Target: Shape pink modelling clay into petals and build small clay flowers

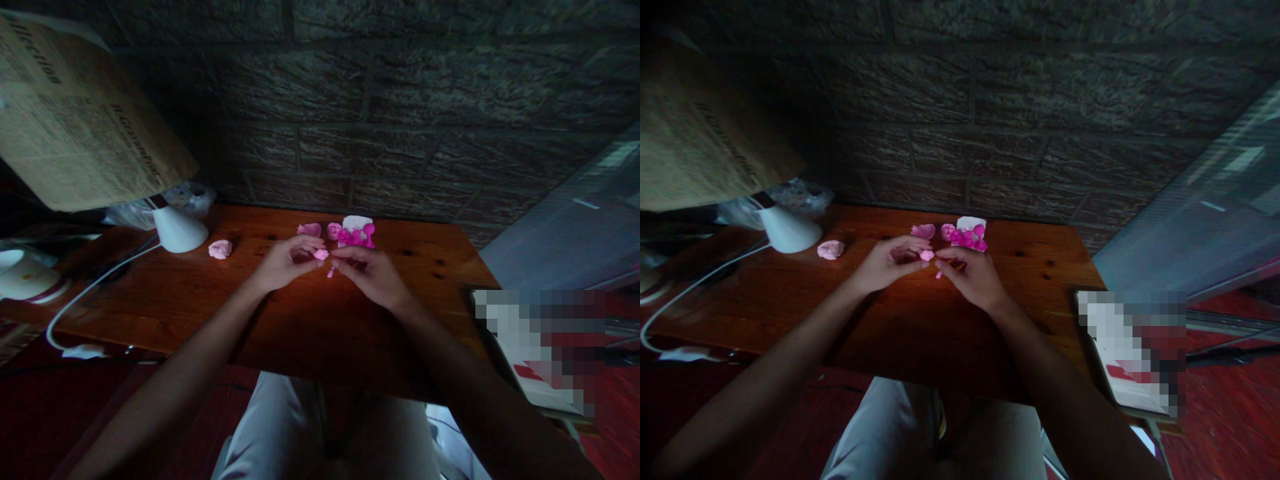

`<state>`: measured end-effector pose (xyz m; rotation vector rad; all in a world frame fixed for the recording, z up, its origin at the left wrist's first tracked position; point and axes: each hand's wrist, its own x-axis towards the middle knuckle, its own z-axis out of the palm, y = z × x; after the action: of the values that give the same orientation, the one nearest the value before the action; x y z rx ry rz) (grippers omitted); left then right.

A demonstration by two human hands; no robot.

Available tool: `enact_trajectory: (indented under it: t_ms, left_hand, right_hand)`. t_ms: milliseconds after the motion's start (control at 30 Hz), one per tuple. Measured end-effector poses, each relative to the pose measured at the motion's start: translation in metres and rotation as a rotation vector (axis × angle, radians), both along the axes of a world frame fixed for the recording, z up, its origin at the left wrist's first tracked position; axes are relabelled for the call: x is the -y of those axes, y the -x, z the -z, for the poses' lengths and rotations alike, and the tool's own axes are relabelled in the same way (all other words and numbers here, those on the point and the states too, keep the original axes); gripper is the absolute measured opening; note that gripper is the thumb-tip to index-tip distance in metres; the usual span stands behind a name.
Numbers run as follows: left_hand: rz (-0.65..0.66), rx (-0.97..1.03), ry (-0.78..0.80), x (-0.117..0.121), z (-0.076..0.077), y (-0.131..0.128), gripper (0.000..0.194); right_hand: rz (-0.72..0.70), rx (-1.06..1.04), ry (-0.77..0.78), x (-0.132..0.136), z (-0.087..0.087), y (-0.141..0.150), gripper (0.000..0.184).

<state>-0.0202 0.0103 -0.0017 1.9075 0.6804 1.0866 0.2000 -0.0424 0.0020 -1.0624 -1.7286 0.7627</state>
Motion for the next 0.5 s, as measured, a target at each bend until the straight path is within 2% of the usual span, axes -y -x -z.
enact_trajectory:
  t_ms: [267,500]
  left_hand:
    - [0.076,0.037,-0.052,0.0020,0.0024,-0.0043,0.034]
    - [0.086,0.091,-0.026,0.0055,0.0023,-0.0087,0.036]
  right_hand:
    - [0.031,-0.045,-0.060,0.0029,0.0017,0.0092,0.019]
    - [0.053,0.050,-0.118,0.0046,-0.0011,0.0077,0.015]
